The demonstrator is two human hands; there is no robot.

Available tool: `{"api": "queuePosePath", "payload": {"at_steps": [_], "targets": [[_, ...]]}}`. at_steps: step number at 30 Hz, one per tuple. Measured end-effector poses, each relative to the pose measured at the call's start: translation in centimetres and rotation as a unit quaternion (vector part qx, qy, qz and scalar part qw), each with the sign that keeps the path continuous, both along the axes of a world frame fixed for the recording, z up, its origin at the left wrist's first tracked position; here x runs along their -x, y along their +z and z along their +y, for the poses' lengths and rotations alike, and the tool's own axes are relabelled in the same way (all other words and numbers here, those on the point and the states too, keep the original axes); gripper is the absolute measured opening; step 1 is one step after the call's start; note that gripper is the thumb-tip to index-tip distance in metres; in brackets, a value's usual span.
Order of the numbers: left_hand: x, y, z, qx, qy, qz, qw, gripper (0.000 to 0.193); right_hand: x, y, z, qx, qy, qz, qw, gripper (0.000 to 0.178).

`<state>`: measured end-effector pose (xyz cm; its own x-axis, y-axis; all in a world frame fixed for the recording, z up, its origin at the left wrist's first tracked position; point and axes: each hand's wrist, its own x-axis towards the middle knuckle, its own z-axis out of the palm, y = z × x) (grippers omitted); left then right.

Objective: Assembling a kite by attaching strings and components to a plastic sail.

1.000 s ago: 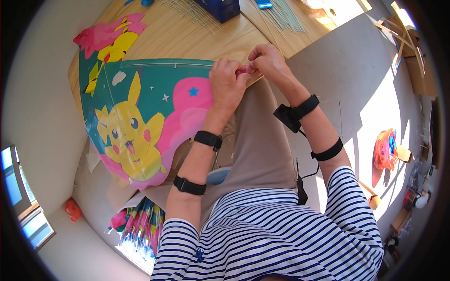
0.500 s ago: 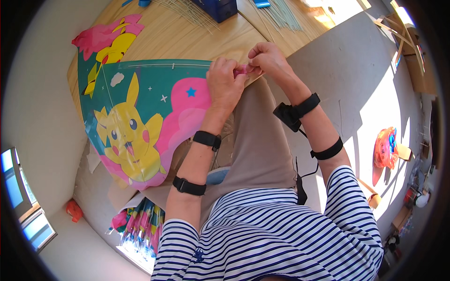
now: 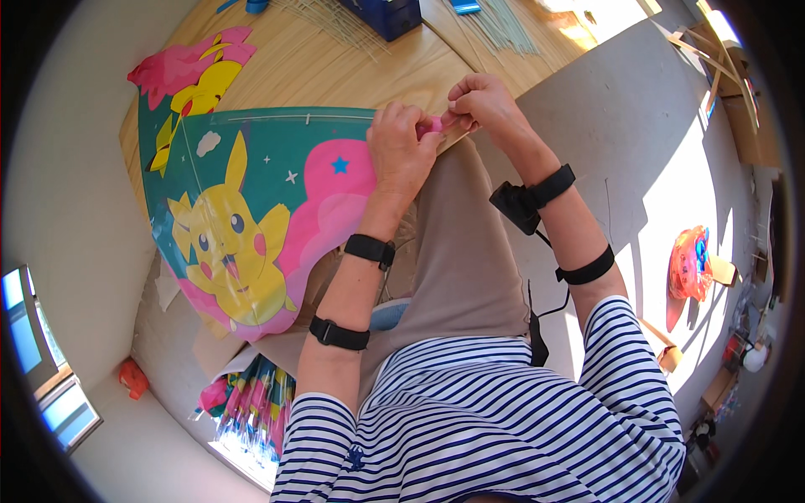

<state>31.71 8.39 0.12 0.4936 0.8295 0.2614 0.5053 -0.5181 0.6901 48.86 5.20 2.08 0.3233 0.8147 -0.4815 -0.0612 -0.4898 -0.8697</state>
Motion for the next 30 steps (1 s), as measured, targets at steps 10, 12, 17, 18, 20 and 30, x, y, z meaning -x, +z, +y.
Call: {"api": "queuePosePath", "payload": {"at_steps": [10, 12, 17, 18, 20, 30], "targets": [[0.1, -0.4, 0.3, 0.025, -0.008, -0.023, 0.999, 0.019, -0.4, -1.7, -2.1, -0.104, -0.033, -0.128, 0.986, 0.007], [0.3, -0.4, 0.4, 0.026, -0.015, -0.02, 0.999, 0.017, 0.0, -1.3, -2.9, -0.097, -0.028, -0.183, 0.978, 0.008], [0.6, -0.6, 0.7, 0.032, -0.029, -0.017, 0.999, 0.016, 1.1, -0.9, -3.5, -0.095, -0.02, -0.272, 0.957, 0.011], [0.7, -0.6, 0.8, 0.039, -0.031, -0.016, 0.999, 0.017, 1.3, -0.8, -3.5, -0.096, -0.021, -0.288, 0.953, 0.012], [0.7, -0.8, 0.9, 0.045, -0.033, -0.02, 0.998, 0.016, 1.8, -0.8, -3.2, -0.105, -0.019, -0.294, 0.95, 0.013], [0.6, -0.8, 0.8, 0.047, -0.022, -0.024, 0.998, 0.009, 3.3, 0.0, -1.6, -0.042, 0.034, -0.385, 0.921, 0.015]]}}
